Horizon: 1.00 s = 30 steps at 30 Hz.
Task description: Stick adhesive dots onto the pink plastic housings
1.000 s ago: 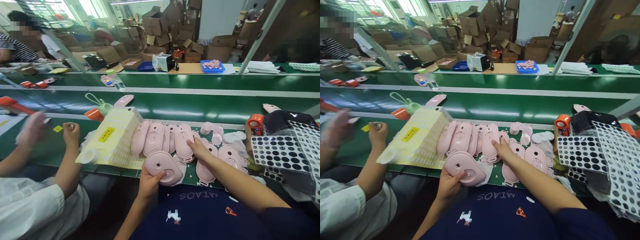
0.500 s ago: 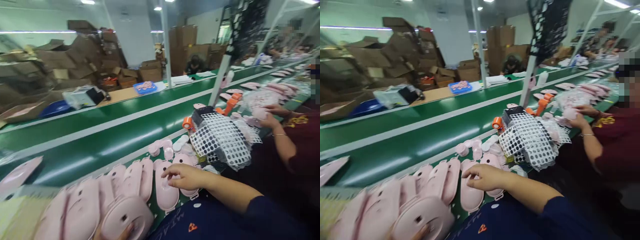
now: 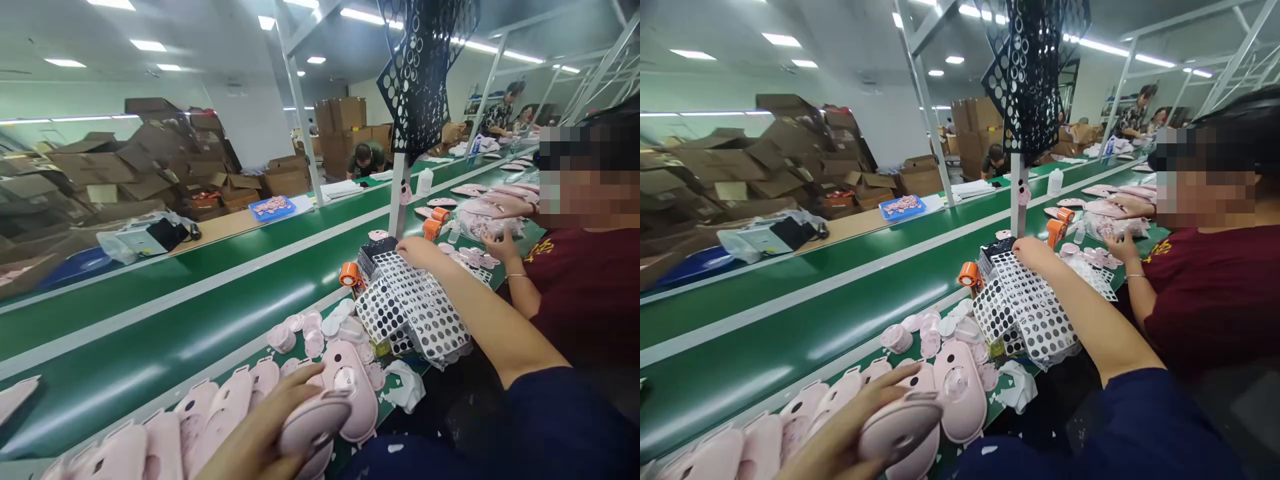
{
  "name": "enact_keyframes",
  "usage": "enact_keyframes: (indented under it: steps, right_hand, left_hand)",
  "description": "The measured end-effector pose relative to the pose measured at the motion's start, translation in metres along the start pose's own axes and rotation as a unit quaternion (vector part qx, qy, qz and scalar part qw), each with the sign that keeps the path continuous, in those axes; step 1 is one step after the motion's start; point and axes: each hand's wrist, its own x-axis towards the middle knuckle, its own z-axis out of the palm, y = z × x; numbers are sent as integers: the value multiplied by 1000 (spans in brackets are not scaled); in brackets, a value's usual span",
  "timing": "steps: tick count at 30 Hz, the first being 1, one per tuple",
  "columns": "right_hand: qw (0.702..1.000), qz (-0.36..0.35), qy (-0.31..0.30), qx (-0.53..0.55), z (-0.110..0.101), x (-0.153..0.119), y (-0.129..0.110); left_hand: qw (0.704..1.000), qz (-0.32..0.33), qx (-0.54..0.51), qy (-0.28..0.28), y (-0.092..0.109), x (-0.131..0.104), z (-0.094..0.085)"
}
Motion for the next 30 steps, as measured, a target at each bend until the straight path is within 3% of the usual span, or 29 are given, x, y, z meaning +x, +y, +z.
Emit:
enact_keyframes:
  steps: [2, 3, 6, 8, 12, 17, 20, 26, 30]
  right_hand:
    - [999, -32, -17, -34, 4, 9, -6]
    - [997, -49, -26, -52, 6, 13, -10]
    - [988, -90, -53, -112, 10, 20, -18]
    - [980, -110, -64, -154, 12, 23, -20]
    - [962, -149, -67, -219, 17, 26, -17]
    - [950, -181, -69, -243, 25, 33, -11]
    - [954, -173, -61, -238, 24, 41, -7]
    - [965, -168, -43, -196, 19, 43, -1]
    - [979, -149, -23, -137, 24, 41, -1]
  left_hand:
    - [984, 67, 69, -152, 28, 43, 18]
    - [970, 95, 99, -203, 38, 65, 29]
    - [922, 143, 213, -290, 54, 132, 67]
    - [879, 135, 307, -338, 59, 172, 90]
    - [801, 115, 383, -446, 61, 226, 112]
    - [773, 114, 398, -480, 56, 234, 110]
    - [776, 109, 396, -479, 55, 229, 108]
    - [816, 141, 296, -476, 53, 226, 103]
    - [877, 160, 176, -417, 48, 218, 93]
